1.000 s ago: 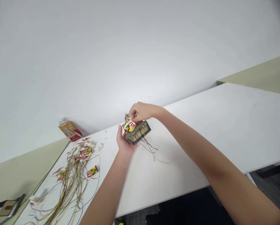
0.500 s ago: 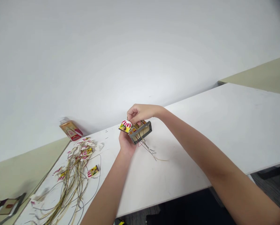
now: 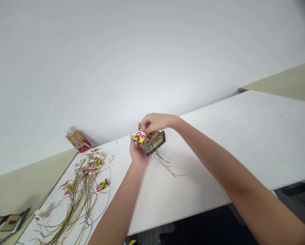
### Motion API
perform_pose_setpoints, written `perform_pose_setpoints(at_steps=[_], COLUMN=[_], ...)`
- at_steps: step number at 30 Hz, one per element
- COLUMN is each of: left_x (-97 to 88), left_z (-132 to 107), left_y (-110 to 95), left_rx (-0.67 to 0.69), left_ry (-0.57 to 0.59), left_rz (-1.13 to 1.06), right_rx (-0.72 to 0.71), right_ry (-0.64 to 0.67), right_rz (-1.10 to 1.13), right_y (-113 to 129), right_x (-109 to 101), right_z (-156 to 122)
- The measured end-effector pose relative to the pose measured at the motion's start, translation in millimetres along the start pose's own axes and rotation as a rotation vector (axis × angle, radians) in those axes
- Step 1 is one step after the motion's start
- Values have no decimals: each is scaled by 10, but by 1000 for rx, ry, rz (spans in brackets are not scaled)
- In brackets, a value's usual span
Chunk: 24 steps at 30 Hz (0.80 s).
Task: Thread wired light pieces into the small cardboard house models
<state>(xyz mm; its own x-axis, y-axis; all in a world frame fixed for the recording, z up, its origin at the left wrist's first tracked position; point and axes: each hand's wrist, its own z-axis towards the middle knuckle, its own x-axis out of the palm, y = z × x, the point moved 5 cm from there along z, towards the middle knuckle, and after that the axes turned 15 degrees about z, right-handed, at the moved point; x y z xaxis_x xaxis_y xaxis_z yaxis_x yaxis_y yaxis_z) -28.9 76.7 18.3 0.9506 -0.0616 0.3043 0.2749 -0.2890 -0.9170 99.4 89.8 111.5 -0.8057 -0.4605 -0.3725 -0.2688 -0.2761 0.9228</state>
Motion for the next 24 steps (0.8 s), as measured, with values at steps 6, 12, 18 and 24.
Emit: perform_pose_setpoints(at_steps=[6, 12, 18, 24], left_x=[2, 23, 44, 90], left_z=[1, -2, 5, -11], left_y=[9, 0, -17, -11], left_rx=[2, -13, -10, -15], left_ry=[43, 83, 124, 171], left_rz=[-10, -38, -90, -89], right_rx=[30, 82, 47, -7], right_ry=[-184, -184, -188, -178], right_rz=[-167, -230, -198, -176], right_y=[39, 29, 78, 103], right_x=[-103, -116, -108, -92], right_z=[-45, -55, -55, -48])
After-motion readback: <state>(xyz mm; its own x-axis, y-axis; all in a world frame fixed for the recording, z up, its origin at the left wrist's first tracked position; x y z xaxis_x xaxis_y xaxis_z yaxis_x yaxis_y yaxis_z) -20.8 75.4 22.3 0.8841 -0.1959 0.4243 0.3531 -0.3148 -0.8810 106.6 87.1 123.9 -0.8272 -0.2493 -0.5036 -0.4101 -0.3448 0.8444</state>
